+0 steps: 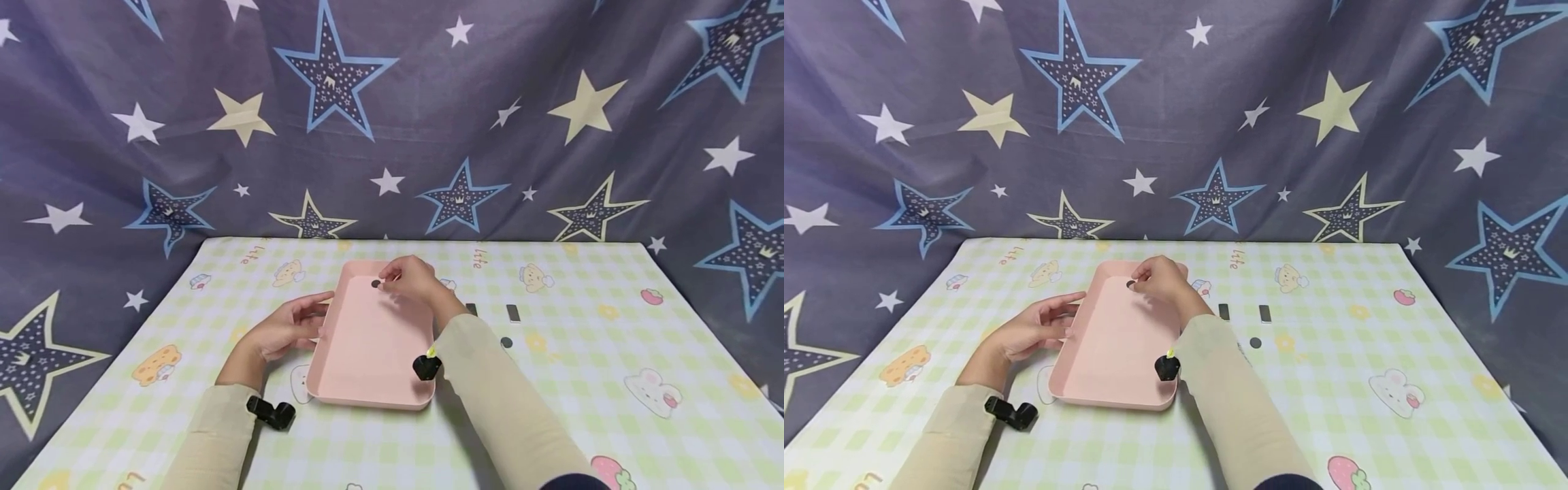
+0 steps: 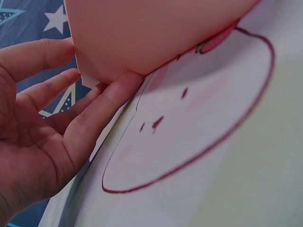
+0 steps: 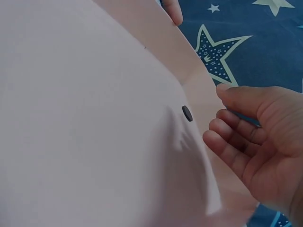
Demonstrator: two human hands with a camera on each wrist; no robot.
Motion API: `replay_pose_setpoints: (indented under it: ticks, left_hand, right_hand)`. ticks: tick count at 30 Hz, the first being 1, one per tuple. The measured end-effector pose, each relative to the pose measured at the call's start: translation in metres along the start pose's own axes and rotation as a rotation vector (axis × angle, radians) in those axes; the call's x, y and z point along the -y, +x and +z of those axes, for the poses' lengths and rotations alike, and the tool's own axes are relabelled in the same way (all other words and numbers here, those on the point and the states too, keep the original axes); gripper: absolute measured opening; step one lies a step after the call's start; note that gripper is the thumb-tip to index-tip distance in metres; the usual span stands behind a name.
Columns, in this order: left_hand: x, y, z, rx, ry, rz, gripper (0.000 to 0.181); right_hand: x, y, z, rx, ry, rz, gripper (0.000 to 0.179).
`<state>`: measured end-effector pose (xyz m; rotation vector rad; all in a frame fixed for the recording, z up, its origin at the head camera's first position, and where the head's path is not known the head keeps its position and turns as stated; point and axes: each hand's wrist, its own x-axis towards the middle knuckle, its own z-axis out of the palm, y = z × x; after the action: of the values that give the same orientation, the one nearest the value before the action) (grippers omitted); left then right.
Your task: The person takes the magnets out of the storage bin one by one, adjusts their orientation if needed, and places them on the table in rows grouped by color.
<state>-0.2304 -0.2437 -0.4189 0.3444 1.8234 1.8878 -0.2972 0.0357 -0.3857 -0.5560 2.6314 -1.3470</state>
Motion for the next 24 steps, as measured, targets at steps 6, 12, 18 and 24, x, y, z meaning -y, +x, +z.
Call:
replay_pose_setpoints:
  ticks: [6, 12, 18, 24]
  left_hand:
    - [0.000, -0.002, -0.001, 0.003, -0.005, 0.000, 0.076]
    - [-0.001, -0.002, 0.000, -0.001, -0.005, -0.003, 0.077]
    - [-0.002, -0.002, 0.001, -0.003, -0.002, -0.004, 0.077]
    - [-0.003, -0.001, 0.001, -0.004, -0.011, -0.006, 0.078]
  right_hand:
    - [-0.003, 0.006, 0.010, 0.044, 0.130, 0.018, 0.022]
    - [-0.009, 0.010, 0.016, 0.023, 0.032, 0.000, 0.021]
    - [-0.016, 0.014, 0.021, -0.007, -0.043, 0.018, 0.030]
    - [-0.018, 0.016, 0.025, -0.013, -0.159, -0.040, 0.032]
